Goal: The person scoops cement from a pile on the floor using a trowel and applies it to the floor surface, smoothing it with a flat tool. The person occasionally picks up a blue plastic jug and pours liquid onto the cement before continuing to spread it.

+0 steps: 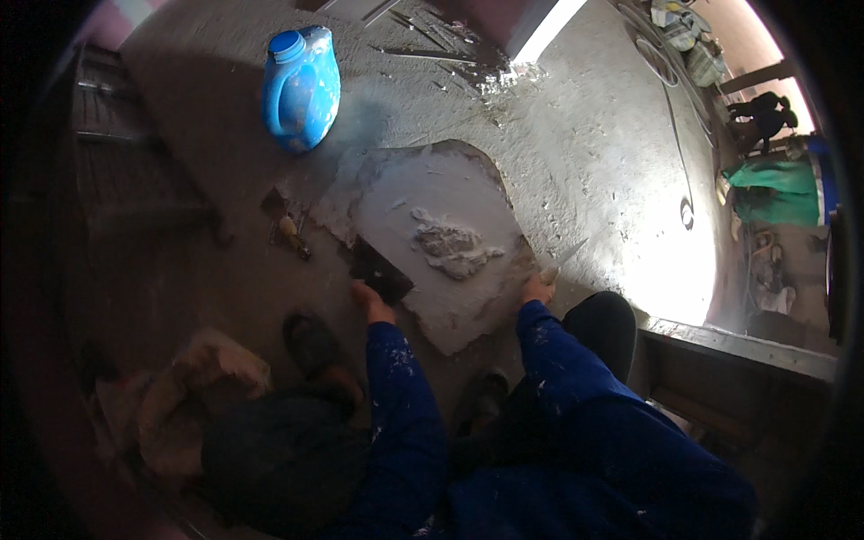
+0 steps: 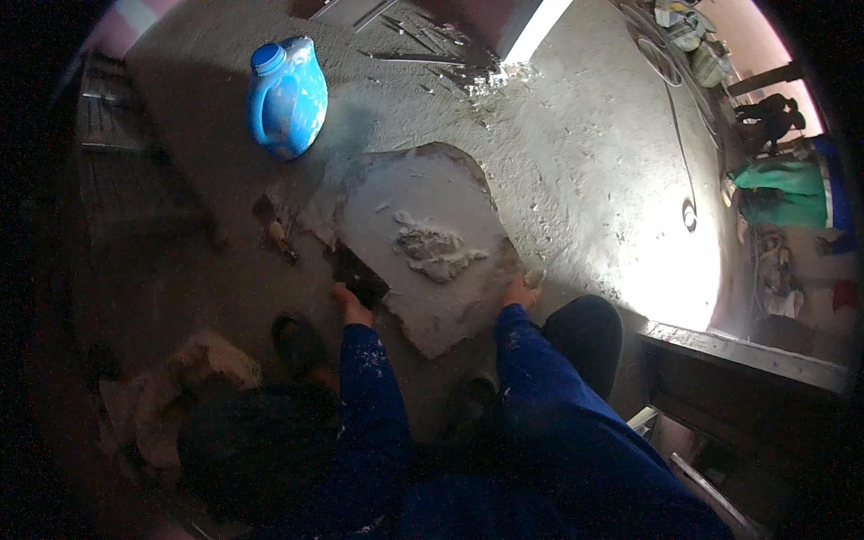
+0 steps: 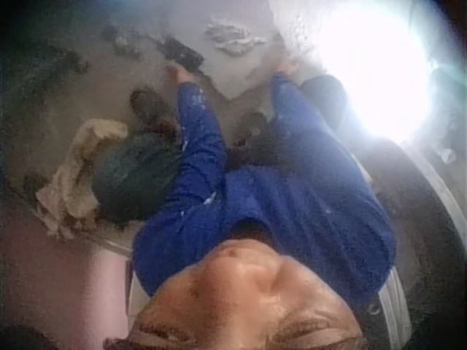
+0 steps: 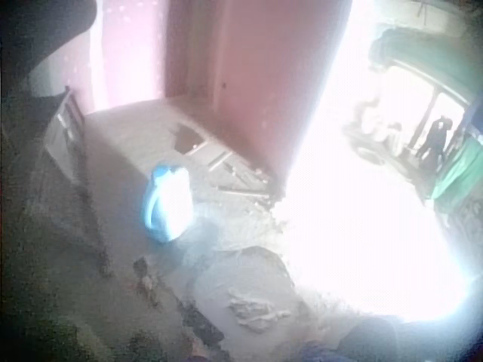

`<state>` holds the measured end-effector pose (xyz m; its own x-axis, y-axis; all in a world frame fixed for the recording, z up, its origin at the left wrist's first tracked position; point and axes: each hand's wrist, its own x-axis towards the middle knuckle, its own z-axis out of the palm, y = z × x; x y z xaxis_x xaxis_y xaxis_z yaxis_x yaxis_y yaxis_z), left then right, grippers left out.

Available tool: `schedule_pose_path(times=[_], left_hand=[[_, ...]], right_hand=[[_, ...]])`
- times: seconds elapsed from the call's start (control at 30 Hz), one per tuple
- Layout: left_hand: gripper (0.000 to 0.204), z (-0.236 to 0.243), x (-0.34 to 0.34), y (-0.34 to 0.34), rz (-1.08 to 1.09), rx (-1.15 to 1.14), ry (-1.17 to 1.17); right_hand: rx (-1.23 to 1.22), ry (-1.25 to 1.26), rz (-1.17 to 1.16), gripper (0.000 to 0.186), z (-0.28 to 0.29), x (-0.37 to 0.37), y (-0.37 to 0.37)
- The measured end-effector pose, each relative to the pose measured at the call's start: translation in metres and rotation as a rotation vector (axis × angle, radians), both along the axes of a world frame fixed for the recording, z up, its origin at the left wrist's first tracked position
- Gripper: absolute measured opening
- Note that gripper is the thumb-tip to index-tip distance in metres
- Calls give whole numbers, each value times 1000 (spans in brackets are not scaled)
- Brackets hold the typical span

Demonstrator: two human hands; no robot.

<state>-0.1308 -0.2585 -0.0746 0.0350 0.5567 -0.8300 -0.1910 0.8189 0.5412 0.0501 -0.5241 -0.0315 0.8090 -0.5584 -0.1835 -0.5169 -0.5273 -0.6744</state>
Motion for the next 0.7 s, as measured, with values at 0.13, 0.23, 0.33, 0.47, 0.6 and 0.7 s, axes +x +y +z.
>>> schedule_pose_path(times=[0.13, 0.23, 0.33, 0.47, 0.6, 0.7], left_hand=[[59, 38, -13, 25, 145, 16, 7], [57, 49, -21, 38, 204, -1, -15], [51, 48, -18, 33, 44, -59, -108], [43, 44, -15, 19, -176, -140, -208], [35, 37, -10, 21, -325, -80, -116], [31, 30, -8, 32, -325, -109, -252]], right_hand=[[-136, -110, 42, 56, 33, 21, 6], [-169, -74, 109, 50, 51, 32, 4], [-192, -65, 106, 48, 62, 39, 1], [-217, -77, 189, 51, 64, 48, -5], [-202, -61, 211, 49, 63, 55, -11], [-189, -67, 190, 48, 64, 56, -11]])
